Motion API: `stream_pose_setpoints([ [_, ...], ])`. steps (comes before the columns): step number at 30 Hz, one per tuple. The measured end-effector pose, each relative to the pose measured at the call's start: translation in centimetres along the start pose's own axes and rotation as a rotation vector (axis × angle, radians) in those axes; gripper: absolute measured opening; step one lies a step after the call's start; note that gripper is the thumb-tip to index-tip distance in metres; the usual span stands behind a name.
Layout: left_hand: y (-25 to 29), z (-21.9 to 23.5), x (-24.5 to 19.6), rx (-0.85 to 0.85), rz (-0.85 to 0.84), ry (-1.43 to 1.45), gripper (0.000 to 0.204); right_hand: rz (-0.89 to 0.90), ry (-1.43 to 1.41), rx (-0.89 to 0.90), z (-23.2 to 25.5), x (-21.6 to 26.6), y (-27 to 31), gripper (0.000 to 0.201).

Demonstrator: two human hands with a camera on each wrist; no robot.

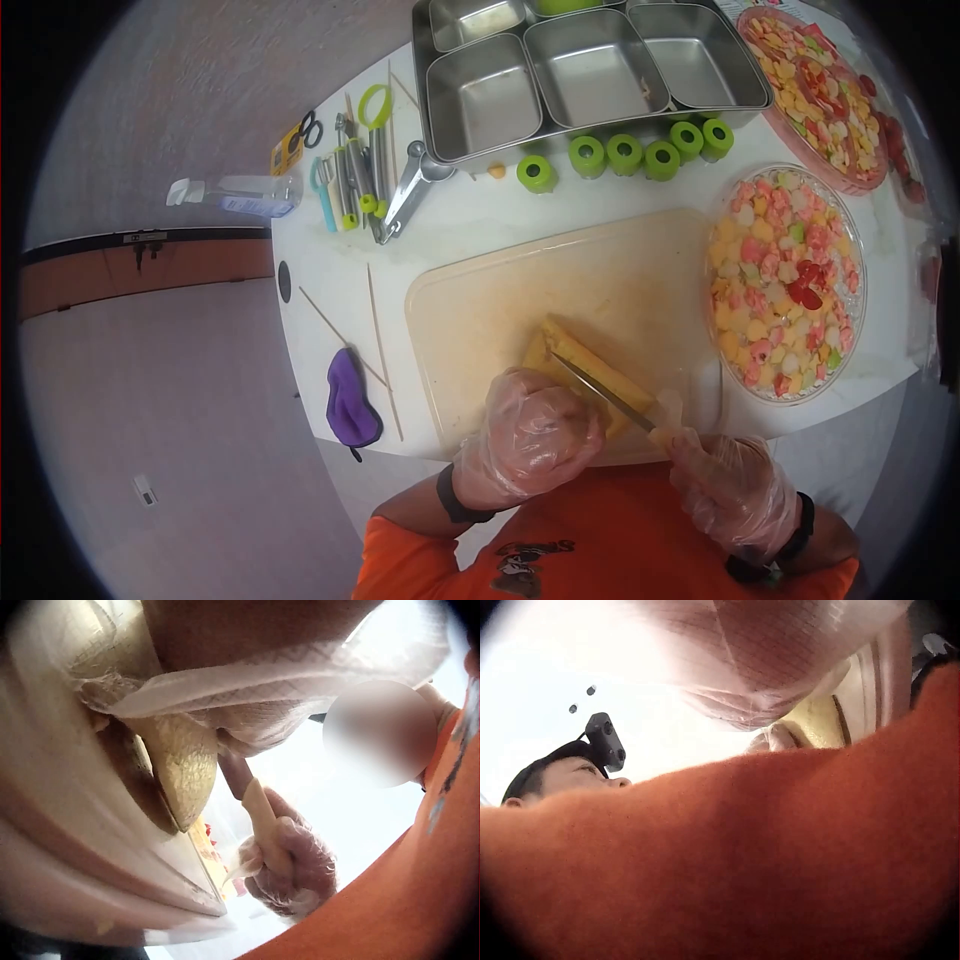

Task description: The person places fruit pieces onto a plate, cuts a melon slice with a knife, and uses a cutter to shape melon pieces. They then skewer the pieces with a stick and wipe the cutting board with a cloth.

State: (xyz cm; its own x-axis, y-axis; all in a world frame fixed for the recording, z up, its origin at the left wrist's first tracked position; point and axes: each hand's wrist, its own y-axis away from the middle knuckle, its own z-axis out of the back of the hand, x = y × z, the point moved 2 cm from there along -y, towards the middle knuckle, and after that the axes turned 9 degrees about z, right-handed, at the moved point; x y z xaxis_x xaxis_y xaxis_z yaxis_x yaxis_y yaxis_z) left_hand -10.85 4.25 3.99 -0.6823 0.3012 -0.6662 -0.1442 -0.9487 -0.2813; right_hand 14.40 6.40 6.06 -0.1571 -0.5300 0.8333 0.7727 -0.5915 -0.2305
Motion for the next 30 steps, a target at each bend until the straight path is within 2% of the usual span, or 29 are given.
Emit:
stream_pose_setpoints([
  [2,-0.1,0.1,0.0,0.015,0.005,0.002,0.030,-0.020,0.049,0.070,0.1,0.0,0.2,0.055],
  [12,-0.2,0.3,-0.1,0.049,0.002,0.001,0.030,-0.009,0.076,0.095,0.3,-0.1,-0.1,0.057],
  [14,-0.2,0.2,-0.1,0.052,0.000,0.001,0.031,0.028,0.090,0.050,0.2,-0.1,-0.3,0.054],
  [17,-0.2,0.0,0.0,-0.009,-0.036,-0.009,0.032,-0.002,0.149,0.101,0.4,0.3,-0.5,0.050],
  [18,-0.2,0.0,0.0,-0.020,-0.037,-0.013,0.032,-0.001,0.150,0.100,0.1,0.2,-0.6,0.050],
  [20,-0.1,-0.1,0.0,-0.031,-0.040,-0.019,0.031,0.055,0.185,-0.041,-0.5,-0.1,-0.8,0.042],
  [30,0.2,-0.4,-0.2,-0.065,-0.013,-0.020,0.032,0.056,0.216,0.017,-0.1,1.0,-0.9,0.041],
])
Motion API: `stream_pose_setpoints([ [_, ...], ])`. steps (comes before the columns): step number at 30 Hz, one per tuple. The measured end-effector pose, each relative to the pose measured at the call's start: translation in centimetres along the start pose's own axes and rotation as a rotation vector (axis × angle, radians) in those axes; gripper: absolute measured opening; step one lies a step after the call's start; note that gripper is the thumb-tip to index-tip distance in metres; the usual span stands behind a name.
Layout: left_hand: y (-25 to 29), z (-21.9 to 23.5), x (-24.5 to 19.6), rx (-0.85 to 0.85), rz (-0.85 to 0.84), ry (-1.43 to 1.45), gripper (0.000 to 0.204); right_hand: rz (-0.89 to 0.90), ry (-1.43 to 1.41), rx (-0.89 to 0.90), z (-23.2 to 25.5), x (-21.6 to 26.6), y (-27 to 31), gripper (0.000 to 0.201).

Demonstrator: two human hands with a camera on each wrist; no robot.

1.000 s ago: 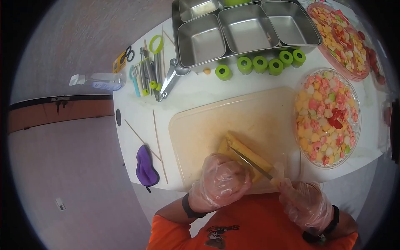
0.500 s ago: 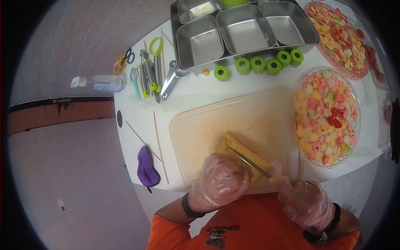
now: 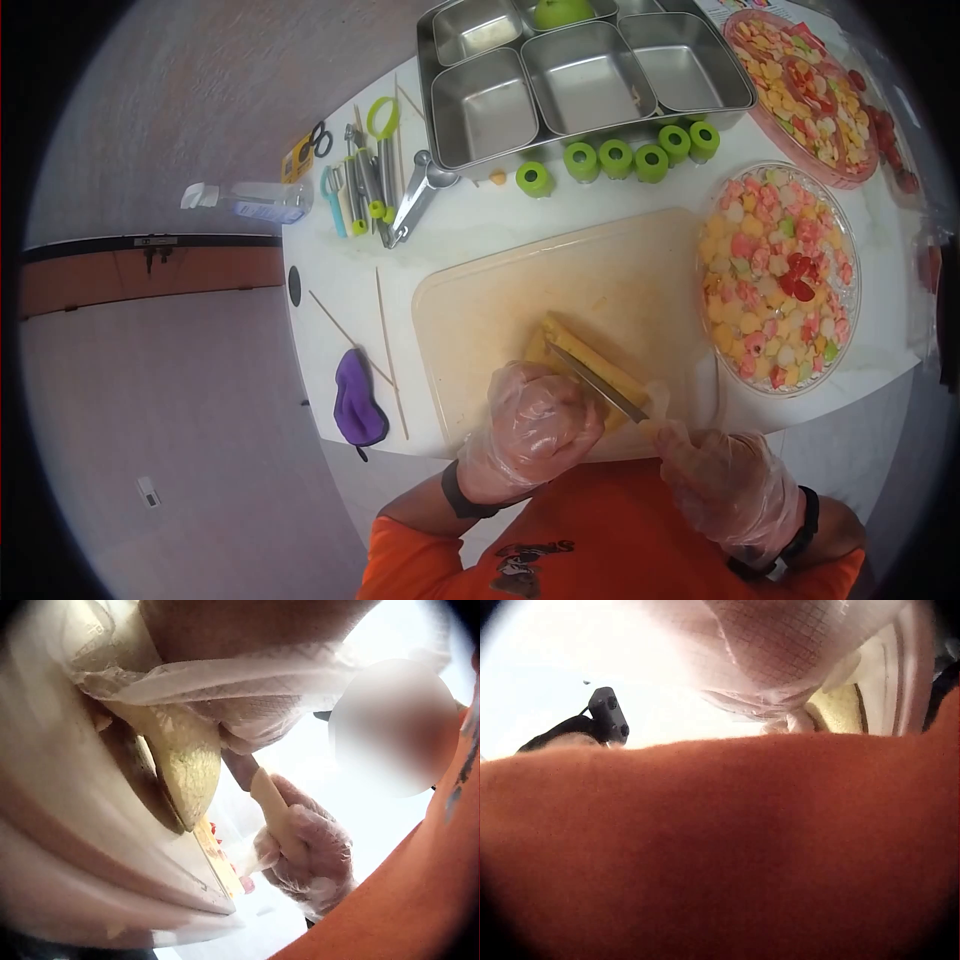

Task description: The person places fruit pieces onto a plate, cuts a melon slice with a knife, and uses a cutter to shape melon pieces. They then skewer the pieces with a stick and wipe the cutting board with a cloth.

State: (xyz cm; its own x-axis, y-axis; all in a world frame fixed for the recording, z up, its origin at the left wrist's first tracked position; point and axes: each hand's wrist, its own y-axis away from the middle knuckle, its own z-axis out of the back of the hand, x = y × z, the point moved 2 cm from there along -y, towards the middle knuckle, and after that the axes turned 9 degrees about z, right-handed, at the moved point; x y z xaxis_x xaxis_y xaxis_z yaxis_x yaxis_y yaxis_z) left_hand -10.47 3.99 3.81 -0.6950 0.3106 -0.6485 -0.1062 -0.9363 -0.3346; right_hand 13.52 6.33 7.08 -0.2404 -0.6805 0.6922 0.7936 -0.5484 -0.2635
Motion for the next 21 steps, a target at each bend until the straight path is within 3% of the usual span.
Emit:
stream_pose_setpoints([
  [18,-0.5,0.6,0.2,0.020,-0.023,0.034,0.023,0.017,-0.115,-0.001,0.5,-1.0,0.3,0.044],
  [21,-0.4,0.5,0.3,0.033,-0.015,0.036,0.026,-0.028,-0.177,0.041,0.5,-1.0,0.4,0.056],
])
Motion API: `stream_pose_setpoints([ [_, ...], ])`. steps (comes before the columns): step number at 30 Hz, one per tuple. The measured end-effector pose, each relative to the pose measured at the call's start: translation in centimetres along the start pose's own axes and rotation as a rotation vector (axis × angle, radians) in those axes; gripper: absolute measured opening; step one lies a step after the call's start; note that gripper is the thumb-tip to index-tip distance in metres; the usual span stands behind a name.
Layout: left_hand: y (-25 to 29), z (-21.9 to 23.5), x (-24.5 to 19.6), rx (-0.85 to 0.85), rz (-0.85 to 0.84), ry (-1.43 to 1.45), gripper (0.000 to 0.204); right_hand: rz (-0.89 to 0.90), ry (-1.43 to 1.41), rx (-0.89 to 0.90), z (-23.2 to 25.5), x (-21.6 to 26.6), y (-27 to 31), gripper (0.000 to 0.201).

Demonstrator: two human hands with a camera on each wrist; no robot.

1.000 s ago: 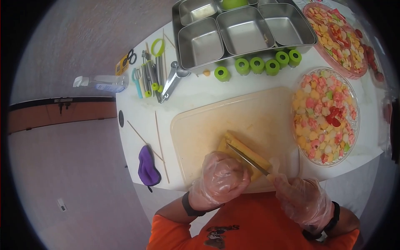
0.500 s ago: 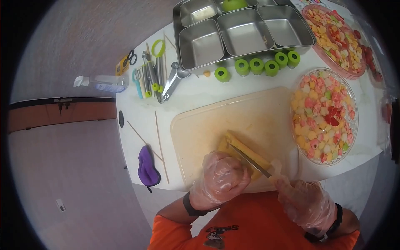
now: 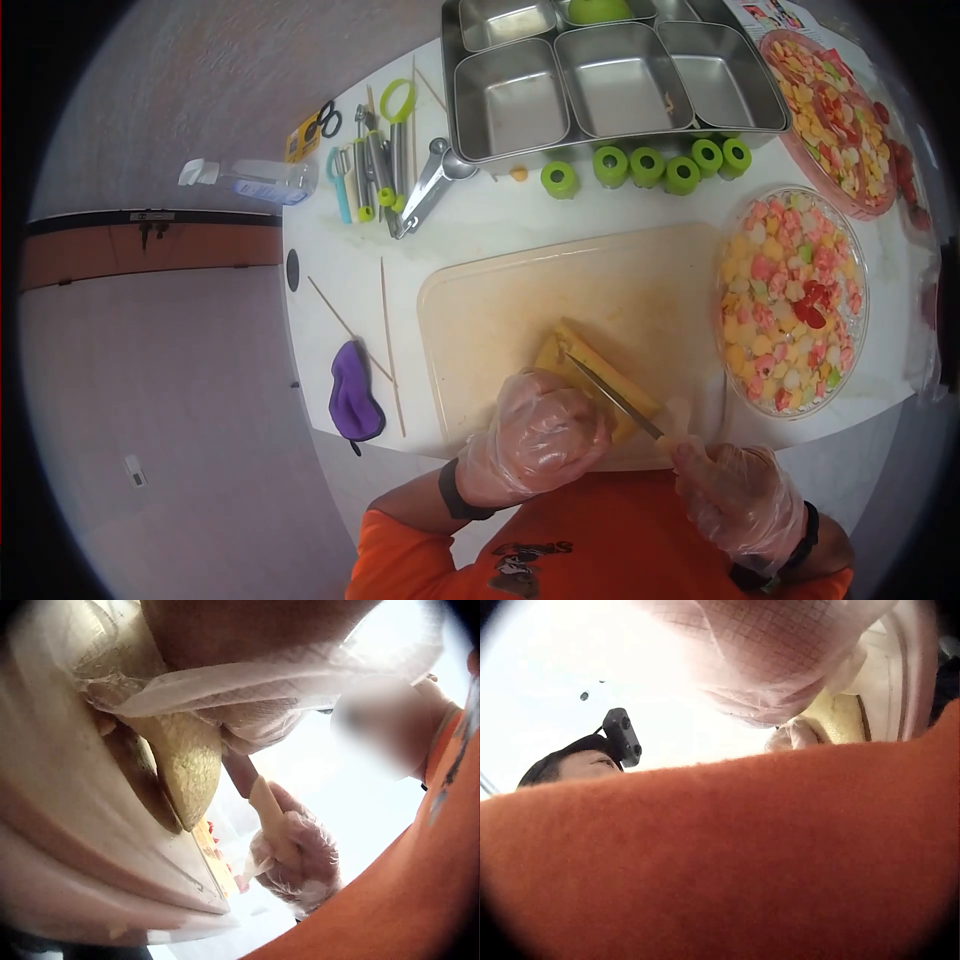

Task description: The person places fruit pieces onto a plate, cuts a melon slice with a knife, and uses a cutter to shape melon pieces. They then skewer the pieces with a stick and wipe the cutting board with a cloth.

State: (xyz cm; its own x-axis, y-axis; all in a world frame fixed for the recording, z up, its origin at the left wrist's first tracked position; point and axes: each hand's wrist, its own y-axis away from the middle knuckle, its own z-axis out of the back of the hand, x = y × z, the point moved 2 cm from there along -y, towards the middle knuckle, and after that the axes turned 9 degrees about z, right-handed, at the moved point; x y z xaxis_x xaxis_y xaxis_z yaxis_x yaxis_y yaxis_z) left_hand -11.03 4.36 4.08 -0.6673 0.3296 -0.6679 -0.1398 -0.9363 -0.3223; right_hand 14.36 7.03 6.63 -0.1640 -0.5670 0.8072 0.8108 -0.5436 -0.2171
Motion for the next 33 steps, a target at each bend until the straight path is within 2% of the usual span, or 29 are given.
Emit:
stream_pose_setpoints([
  [4,-0.1,0.2,0.0,0.034,0.000,0.008,0.028,-0.010,0.021,0.040,0.1,-0.3,0.1,0.057],
  [9,0.0,0.0,0.0,-0.013,-0.008,0.008,0.029,0.010,0.078,0.066,0.1,-0.6,-0.1,0.054],
  [11,0.2,-0.2,0.1,-0.015,-0.008,0.004,0.030,0.071,0.175,-0.007,-0.4,-0.7,-0.3,0.045],
  [18,0.4,-0.6,0.1,-0.069,-0.010,-0.037,0.032,0.112,0.182,-0.051,-0.5,-0.5,-0.7,0.046],
  [21,0.3,-0.6,0.0,-0.074,-0.020,-0.044,0.032,0.110,0.169,-0.053,-0.2,-0.1,-0.6,0.048],
  [23,0.3,-0.5,0.0,-0.070,-0.017,-0.034,0.032,0.000,0.104,0.033,0.2,0.0,-0.4,0.045],
  [26,0.4,-0.7,0.0,-0.068,-0.019,-0.032,0.033,-0.024,0.128,0.069,0.4,0.2,0.4,0.046],
  [33,0.6,-0.8,0.2,-0.076,-0.022,-0.075,0.033,0.002,0.060,0.000,0.7,0.2,1.3,0.046],
])
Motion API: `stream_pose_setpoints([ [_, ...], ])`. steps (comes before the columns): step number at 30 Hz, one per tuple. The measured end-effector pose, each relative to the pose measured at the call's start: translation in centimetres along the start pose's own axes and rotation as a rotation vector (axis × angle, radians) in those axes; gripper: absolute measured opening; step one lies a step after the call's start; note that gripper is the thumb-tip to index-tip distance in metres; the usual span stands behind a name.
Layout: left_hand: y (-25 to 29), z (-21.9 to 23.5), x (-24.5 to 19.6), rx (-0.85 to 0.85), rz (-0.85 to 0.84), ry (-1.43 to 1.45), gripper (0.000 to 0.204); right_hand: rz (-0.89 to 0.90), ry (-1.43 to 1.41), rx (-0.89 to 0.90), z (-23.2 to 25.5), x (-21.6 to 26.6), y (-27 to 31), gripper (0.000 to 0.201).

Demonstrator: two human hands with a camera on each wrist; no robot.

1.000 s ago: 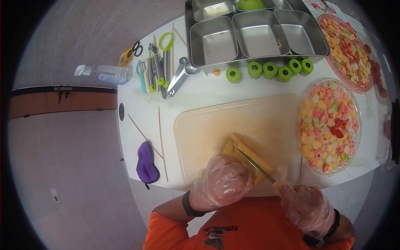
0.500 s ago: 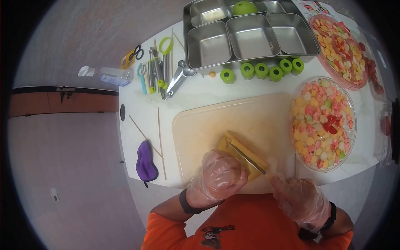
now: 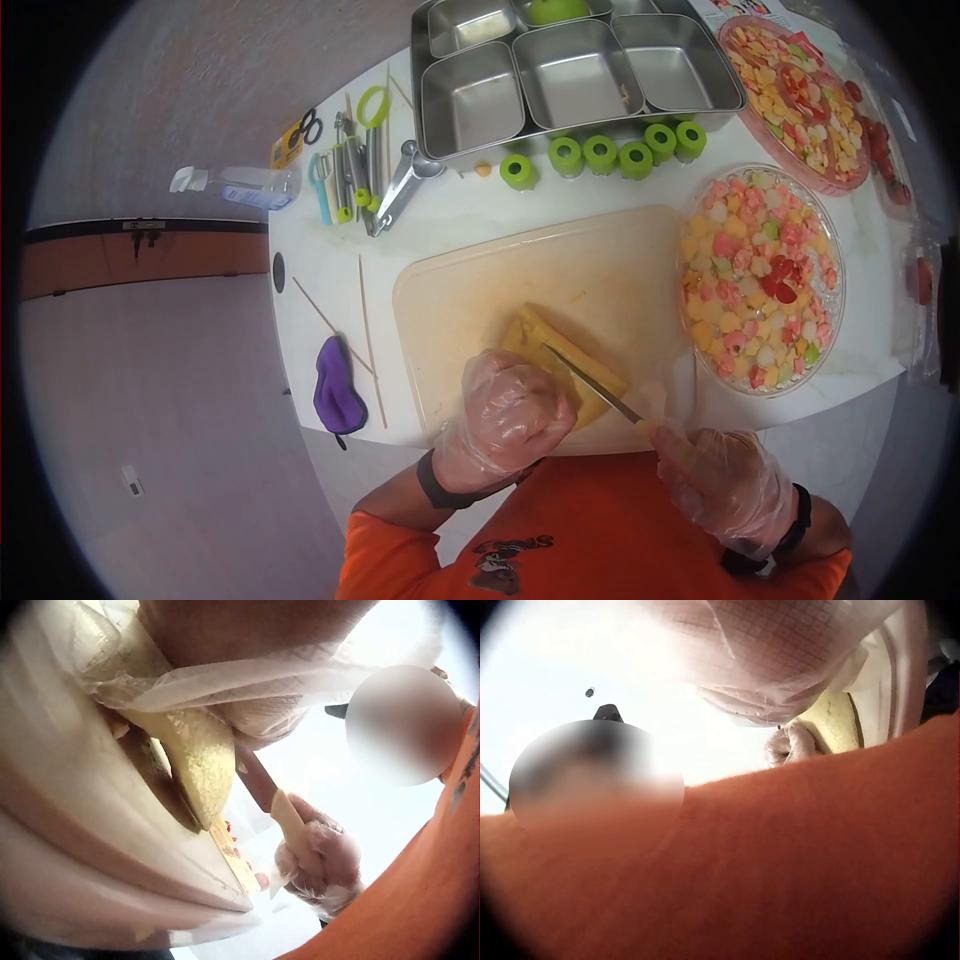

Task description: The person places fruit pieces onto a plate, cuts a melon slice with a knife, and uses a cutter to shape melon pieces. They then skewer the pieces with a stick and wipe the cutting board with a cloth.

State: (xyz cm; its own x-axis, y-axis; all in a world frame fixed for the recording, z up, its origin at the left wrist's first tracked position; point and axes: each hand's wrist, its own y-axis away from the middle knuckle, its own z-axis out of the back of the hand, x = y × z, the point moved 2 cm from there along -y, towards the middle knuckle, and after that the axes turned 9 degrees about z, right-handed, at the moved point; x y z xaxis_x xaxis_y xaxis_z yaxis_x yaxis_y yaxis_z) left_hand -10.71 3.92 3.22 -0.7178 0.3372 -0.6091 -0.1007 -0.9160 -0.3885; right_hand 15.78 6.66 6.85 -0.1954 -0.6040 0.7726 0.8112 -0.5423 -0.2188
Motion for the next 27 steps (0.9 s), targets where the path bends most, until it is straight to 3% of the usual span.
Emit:
stream_pose_setpoints([
  [14,0.0,-0.1,0.0,-0.033,-0.003,-0.015,0.035,-0.086,0.053,0.070,0.6,0.9,2.1,0.047],
  [20,-0.1,-0.2,-0.1,-0.061,0.002,-0.012,0.035,-0.119,-0.017,-0.010,0.6,0.9,3.0,0.046],
  [27,-0.1,-0.3,-0.1,-0.082,-0.016,-0.005,0.036,-0.149,0.022,0.017,1.1,1.3,3.0,0.041],
])
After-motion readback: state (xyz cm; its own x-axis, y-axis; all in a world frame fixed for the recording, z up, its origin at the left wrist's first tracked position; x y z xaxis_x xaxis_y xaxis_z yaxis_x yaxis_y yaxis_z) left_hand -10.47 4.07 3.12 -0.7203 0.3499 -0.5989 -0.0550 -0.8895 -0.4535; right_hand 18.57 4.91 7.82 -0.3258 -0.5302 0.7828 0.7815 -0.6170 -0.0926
